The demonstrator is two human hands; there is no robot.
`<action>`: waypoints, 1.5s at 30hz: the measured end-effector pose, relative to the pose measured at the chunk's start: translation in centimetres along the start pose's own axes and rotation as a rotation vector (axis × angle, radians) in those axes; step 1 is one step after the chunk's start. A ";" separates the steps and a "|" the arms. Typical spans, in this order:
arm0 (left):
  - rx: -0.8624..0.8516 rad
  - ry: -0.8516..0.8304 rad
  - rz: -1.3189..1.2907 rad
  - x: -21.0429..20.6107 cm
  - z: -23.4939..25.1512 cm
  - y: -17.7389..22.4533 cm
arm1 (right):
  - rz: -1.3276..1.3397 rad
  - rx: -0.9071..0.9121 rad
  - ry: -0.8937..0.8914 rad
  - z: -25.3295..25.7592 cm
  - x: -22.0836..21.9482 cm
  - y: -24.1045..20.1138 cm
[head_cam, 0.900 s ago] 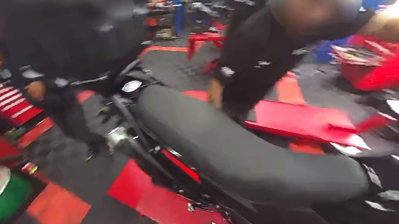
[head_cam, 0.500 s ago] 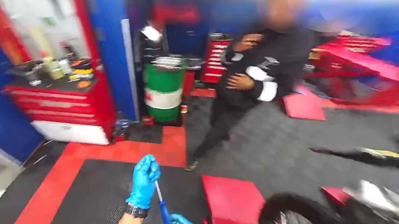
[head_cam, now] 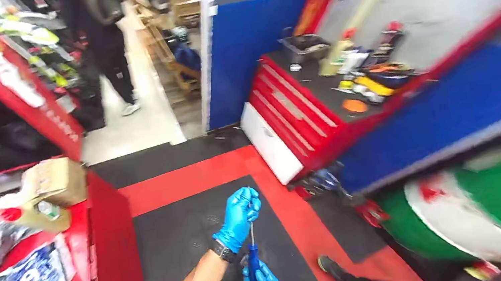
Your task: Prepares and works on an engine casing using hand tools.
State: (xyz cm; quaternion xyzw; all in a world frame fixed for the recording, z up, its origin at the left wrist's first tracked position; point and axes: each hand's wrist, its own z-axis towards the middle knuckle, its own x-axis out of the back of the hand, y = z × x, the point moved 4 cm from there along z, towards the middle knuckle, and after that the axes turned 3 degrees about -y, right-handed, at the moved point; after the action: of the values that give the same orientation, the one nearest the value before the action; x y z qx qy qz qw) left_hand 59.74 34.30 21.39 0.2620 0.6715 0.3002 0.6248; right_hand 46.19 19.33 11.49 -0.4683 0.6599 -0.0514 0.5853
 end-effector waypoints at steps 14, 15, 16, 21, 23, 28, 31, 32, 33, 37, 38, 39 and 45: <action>-0.657 0.738 0.016 29.8 15.5 28.4 | -0.373 -0.747 -0.690 44.4 -21.8 3.7; -0.727 0.787 0.002 32.3 14.9 30.1 | -0.402 -0.814 -0.747 46.8 -23.8 5.3; -0.790 0.839 -0.012 34.9 14.3 31.5 | -0.438 -0.868 -0.794 49.3 -25.6 7.1; -0.987 1.100 -0.091 49.0 14.0 37.6 | -0.710 -0.997 -1.041 62.9 -34.7 16.9; -1.049 1.166 -0.103 54.5 14.6 41.0 | -0.806 -1.049 -1.117 68.7 -39.8 20.2; -1.231 1.357 -0.140 63.4 13.2 51.6 | -0.946 -1.211 -1.263 76.8 -54.2 28.1; -1.322 1.501 -0.126 67.4 9.7 57.4 | -0.998 -1.281 -1.415 78.3 -62.5 34.0; -1.338 1.566 -0.132 68.9 8.7 58.7 | -1.005 -1.296 -1.458 78.9 -64.6 36.2; -1.350 1.631 -0.138 70.6 7.6 59.7 | -1.008 -1.310 -1.505 79.7 -66.6 38.7; -1.409 1.835 -0.117 79.4 3.3 63.4 | -1.065 -1.305 -1.721 83.5 -74.6 50.4; -1.406 1.878 -0.118 81.6 2.4 64.3 | -1.094 -1.296 -1.763 84.5 -76.4 53.2; -1.405 1.918 -0.115 83.6 1.4 65.5 | -1.109 -1.299 -1.798 85.2 -78.4 56.0; -1.374 2.364 -0.062 88.1 -10.4 73.5 | -1.113 -1.376 -2.169 80.2 -93.8 73.3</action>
State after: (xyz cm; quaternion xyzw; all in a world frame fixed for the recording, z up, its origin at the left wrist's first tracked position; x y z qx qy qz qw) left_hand 40.47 147.68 15.45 -0.5237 0.5225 0.5989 -0.3066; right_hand 59.44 162.23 9.42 -0.6611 -0.4930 0.4389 0.3567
